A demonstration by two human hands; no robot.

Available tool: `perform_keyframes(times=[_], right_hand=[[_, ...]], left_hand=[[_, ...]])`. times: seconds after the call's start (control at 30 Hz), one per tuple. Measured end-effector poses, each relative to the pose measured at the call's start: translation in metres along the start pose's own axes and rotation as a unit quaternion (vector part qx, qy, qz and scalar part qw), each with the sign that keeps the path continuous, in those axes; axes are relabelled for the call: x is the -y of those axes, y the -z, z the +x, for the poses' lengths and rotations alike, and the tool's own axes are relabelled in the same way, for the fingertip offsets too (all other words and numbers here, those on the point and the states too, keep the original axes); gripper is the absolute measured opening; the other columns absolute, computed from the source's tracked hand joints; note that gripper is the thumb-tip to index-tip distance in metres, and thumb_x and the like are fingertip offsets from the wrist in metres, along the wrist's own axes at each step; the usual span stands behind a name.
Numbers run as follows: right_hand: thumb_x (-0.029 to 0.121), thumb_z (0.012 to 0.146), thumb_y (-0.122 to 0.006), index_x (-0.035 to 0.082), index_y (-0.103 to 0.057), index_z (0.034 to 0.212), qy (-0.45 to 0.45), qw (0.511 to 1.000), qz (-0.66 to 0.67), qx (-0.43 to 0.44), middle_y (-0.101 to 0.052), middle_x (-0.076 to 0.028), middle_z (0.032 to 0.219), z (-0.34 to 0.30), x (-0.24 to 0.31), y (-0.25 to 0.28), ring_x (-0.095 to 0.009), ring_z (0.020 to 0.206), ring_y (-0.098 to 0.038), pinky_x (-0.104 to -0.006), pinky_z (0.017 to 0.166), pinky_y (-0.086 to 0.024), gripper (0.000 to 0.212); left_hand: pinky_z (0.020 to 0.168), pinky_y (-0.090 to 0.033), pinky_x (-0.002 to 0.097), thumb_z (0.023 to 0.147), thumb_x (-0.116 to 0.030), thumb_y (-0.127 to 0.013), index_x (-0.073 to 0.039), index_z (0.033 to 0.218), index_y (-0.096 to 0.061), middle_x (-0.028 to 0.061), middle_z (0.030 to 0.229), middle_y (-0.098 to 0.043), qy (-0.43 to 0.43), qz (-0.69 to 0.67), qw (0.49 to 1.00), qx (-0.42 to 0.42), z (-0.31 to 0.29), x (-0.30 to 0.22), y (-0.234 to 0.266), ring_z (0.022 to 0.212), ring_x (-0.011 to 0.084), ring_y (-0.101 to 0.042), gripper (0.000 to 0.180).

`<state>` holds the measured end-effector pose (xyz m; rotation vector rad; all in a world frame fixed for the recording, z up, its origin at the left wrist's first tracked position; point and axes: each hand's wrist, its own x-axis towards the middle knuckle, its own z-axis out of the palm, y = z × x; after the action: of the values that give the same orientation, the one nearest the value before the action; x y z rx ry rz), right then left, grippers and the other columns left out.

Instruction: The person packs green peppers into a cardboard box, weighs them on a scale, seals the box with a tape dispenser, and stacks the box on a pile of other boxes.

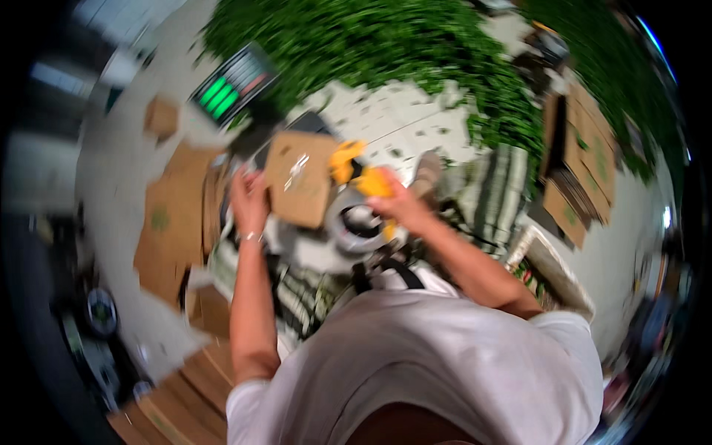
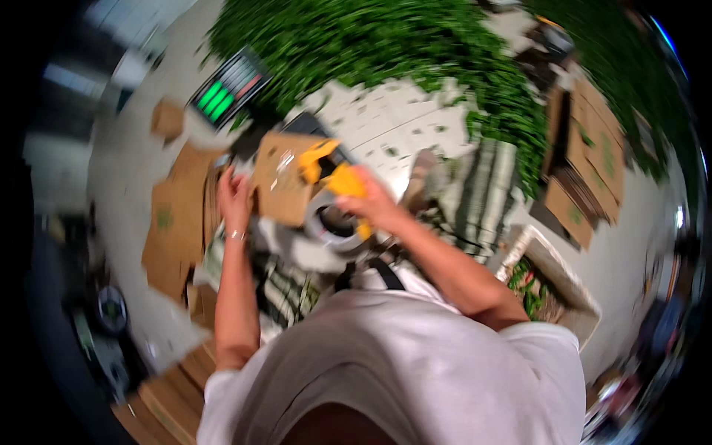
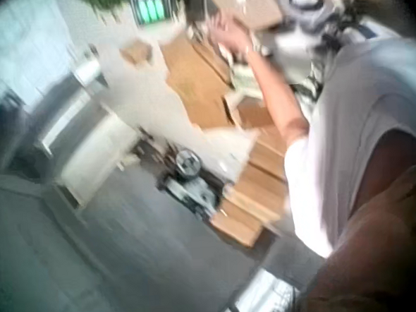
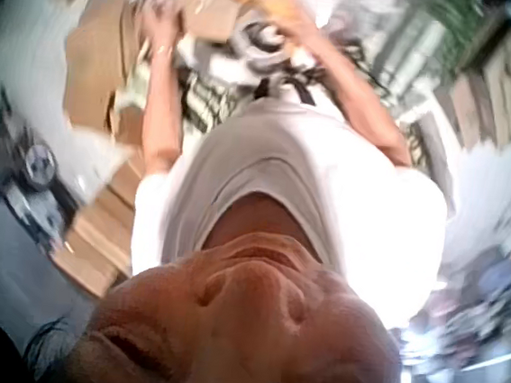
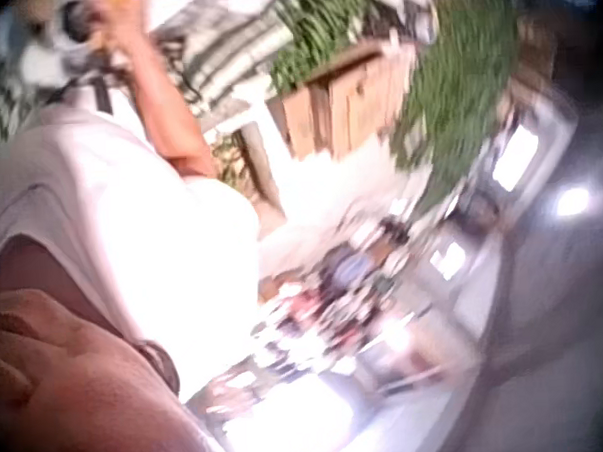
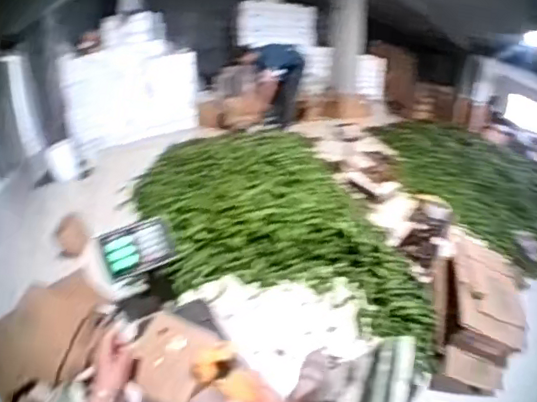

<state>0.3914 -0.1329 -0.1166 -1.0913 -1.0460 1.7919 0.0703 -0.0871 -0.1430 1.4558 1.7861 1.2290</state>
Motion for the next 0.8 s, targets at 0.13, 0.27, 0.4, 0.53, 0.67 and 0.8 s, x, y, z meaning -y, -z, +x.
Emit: perform_keyframes(times=[0.13, 0.27, 0.4, 0.53, 0.67, 0.8], right_hand=[[0.03, 0.069, -0.075, 0.002, -0.042, 0.129, 0.118, 0.955, -0.27, 0.033, -0.054, -0.009, 0.113, -0.013, 0.024, -0.003, -0.018, 0.098, -0.054, -0.0327, 0.087, -0.045, 0.075], [0.03, 0.065, -0.077, 0.003, -0.048, 0.123, 0.18, 0.9, -0.394, 0.052, -0.059, -0.014, 0.106, -0.031, 0.027, -0.012, -0.027, 0.095, -0.059, -0.0357, 0.084, -0.047, 0.07], [0.026, 0.063, -0.079, 0.004, -0.052, 0.118, 0.262, 0.824, -0.493, 0.097, -0.06, -0.017, 0.103, -0.041, 0.022, -0.008, -0.035, 0.092, -0.061, -0.0388, 0.079, -0.049, 0.065], [0.025, 0.062, -0.079, 0.004, -0.052, 0.117, 0.225, 0.829, -0.503, 0.097, -0.059, -0.016, 0.098, -0.052, 0.022, -0.008, -0.035, 0.088, -0.06, -0.0393, 0.077, -0.049, 0.064], [0.025, 0.062, -0.081, 0.003, -0.053, 0.116, 0.2, 0.823, -0.524, 0.088, -0.059, -0.017, 0.094, -0.05, 0.018, -0.011, -0.034, 0.085, -0.06, -0.0387, 0.075, -0.049, 0.065], [0.028, 0.062, -0.081, 0.002, -0.053, 0.117, 0.212, 0.808, -0.542, 0.097, -0.059, -0.016, 0.09, -0.049, 0.021, -0.02, -0.035, 0.082, -0.06, -0.0395, 0.073, -0.049, 0.067]], left_hand=[[0.072, -0.052, 0.0266, 0.095, -0.026, -0.054, 0.0, 0.122, -0.052, 0.0109, 0.102, -0.064, 0.272, -0.401, 0.86, 0.158, -0.05, -0.046, 0.008, 0.087, 0.0158, -0.063, 0.038], [0.091, -0.048, 0.0291, 0.098, -0.031, -0.047, 0.004, 0.127, -0.048, 0.0132, 0.116, -0.06, 0.326, -0.508, 0.76, 0.242, -0.095, -0.071, 0.0, 0.106, 0.0184, -0.059, 0.045], [0.092, -0.047, 0.0286, 0.096, -0.019, -0.051, 0.004, 0.127, -0.049, 0.01, 0.117, -0.06, 0.291, -0.52, 0.747, 0.296, -0.114, -0.069, -0.012, 0.106, 0.0147, -0.058, 0.039], [0.094, -0.044, 0.027, 0.095, -0.014, -0.053, 0.001, 0.125, -0.053, 0.007, 0.118, -0.06, 0.334, -0.442, 0.769, 0.319, -0.118, -0.074, -0.014, 0.103, 0.0125, -0.057, 0.033], [0.094, -0.044, 0.0286, 0.094, -0.014, -0.056, 0.002, 0.123, -0.052, 0.008, 0.115, -0.06, 0.343, -0.496, 0.738, 0.303, -0.117, -0.065, -0.017, 0.104, 0.0149, -0.057, 0.033], [0.092, -0.046, 0.0303, 0.093, -0.016, -0.058, 0.001, 0.118, -0.052, 0.0081, 0.111, -0.06, 0.357, -0.594, 0.661, 0.287, -0.118, -0.042, -0.029, 0.103, 0.017, -0.058, 0.031]])
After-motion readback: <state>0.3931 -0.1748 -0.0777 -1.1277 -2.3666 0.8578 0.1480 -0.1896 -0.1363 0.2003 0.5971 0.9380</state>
